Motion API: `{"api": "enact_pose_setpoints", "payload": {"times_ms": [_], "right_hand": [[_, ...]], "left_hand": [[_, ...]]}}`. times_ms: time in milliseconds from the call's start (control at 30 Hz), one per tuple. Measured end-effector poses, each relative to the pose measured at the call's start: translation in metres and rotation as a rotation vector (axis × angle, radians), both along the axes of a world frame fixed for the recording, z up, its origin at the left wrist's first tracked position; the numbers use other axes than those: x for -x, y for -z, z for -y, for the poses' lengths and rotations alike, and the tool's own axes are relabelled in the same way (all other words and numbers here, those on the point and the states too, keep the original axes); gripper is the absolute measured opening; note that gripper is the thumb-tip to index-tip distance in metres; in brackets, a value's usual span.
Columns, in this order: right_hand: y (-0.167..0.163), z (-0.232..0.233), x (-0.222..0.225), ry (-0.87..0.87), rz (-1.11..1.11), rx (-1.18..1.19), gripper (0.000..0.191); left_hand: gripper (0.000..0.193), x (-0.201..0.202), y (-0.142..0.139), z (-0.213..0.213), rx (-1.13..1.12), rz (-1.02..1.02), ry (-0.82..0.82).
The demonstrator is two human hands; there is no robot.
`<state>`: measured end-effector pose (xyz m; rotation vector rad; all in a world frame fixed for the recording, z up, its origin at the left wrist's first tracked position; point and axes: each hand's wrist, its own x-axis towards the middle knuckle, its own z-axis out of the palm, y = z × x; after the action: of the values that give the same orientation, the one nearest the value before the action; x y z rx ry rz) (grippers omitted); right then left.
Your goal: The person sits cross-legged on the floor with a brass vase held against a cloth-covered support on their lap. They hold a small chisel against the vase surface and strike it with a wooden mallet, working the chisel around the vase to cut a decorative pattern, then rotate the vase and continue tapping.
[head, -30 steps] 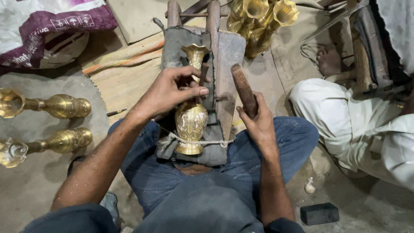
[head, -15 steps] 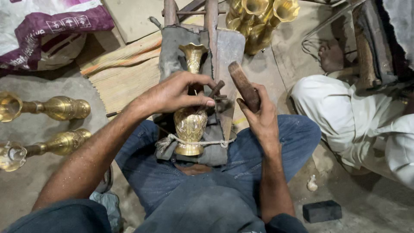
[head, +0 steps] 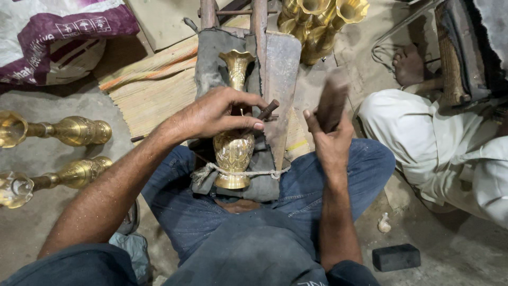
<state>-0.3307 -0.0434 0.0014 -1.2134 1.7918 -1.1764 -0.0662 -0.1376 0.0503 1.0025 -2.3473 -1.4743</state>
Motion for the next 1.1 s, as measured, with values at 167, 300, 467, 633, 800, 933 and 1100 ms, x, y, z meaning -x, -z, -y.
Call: {"api": "enact_pose_setpoints", "payload": {"times_ms": [167, 300, 467, 633, 800, 933, 1100], "right_hand": [[0.008, -0.005, 0.012, -0.241, -0.717, 0.220, 0.027], [0.005, -0.003, 0.020, -0.096, -0.329, 0.008, 0.027], [0.001, 0.000, 0.020, -0.143, -0.156, 0.090, 0.028], [0.002, 0.001, 0.020, -0.255, -0.339, 0.131, 0.028], [-0.003, 0.003, 0.019, -0.211, -0.150, -0.060, 0.019], [-0.012, 0.004, 0.013, -0.217, -0.208, 0.071, 0.025], [-0.015, 0.007, 0.013, -0.309, -0.462, 0.066, 0.033]], "left_hand": [[0.048, -0.001, -0.002, -0.001, 0.105, -0.098, 0.033], [0.048, -0.002, -0.001, 0.000, 0.091, -0.067, 0.010], [0.047, 0.000, 0.004, 0.005, 0.115, -0.062, 0.057], [0.046, -0.002, 0.005, 0.003, 0.117, -0.103, 0.077], [0.052, -0.006, 0.000, 0.002, 0.045, -0.042, 0.006], [0.051, -0.006, -0.001, 0.001, 0.079, -0.073, 0.017], [0.048, -0.009, 0.000, -0.001, 0.164, -0.207, 0.042]]}}
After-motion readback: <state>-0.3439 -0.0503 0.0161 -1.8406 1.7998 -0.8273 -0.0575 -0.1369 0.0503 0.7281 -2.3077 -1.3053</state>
